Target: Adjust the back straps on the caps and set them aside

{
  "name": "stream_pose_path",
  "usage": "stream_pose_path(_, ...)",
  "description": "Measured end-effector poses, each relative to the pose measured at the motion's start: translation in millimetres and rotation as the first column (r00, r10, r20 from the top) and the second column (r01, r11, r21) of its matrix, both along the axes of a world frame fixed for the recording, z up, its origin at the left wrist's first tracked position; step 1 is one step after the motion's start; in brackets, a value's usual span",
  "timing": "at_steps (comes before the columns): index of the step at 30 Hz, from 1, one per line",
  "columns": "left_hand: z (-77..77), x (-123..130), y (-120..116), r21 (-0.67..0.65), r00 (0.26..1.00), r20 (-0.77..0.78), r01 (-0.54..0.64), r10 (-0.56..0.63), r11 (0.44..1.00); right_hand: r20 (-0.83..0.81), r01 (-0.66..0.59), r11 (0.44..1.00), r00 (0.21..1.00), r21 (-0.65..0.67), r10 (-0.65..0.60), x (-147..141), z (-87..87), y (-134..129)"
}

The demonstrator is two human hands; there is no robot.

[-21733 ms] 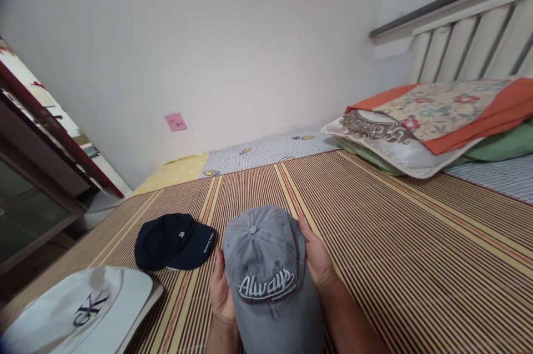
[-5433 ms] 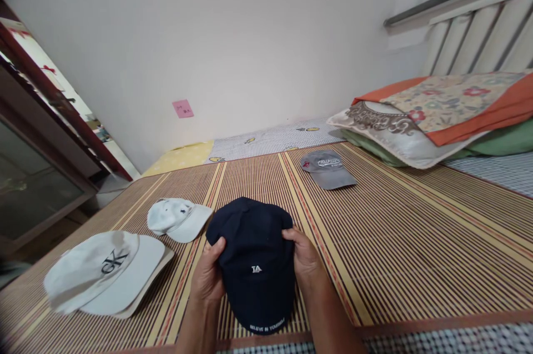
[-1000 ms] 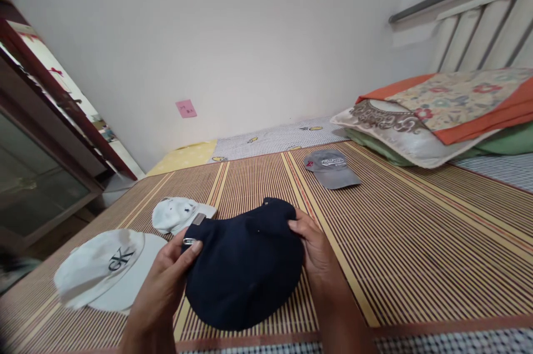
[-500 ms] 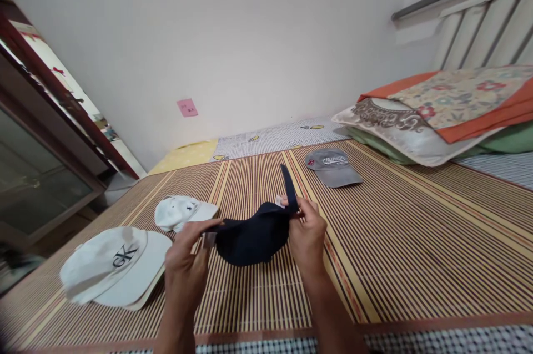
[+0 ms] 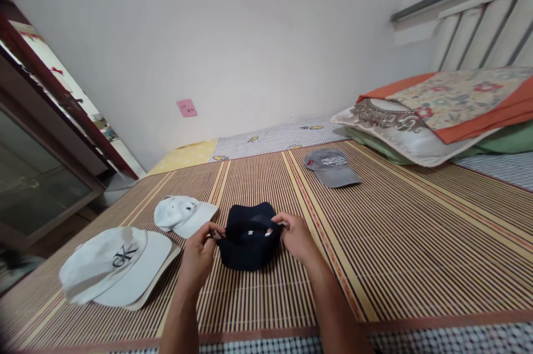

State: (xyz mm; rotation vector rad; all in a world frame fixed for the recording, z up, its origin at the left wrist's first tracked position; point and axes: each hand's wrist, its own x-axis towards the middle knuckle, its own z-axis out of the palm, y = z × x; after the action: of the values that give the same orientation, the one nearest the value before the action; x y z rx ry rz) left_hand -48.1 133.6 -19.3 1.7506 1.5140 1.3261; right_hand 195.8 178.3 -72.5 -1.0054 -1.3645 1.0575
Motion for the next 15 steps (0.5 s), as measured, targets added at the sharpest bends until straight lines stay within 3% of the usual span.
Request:
stream_pose_path(3,-12.9,-14.5,9.2,-0.053,0.976,0.186,-0.105,0.113,0.993,-0.01,-0.068,0.997,0.998,-0.021,0.067,0.0,-0.4,-0.1)
stream_pose_path(7,-36.4,-26.6,21.2,-0.29,0.816,0.468,-0.22,0.338,0.931,-0.063,0.128,0.989,0.989,-0.067,-0.132,5.4,-15.3,11.8)
stream_pose_path(10,-47.9,-23.3,26.8,-0.379,0.763,0.542,-0.153,0.353,0.913,-0.127,0.201,0.967,0.967,-0.154,-0.221,5.6,-29.5,19.6)
stream_pose_path(15,-53.8,-2.8,29.4,-0.401,0.634,0.732,0.103,0.251,0.91,-0.253,0.052,0.959,0.959,-0.279,-0.126,-9.8,-39.2,17.7)
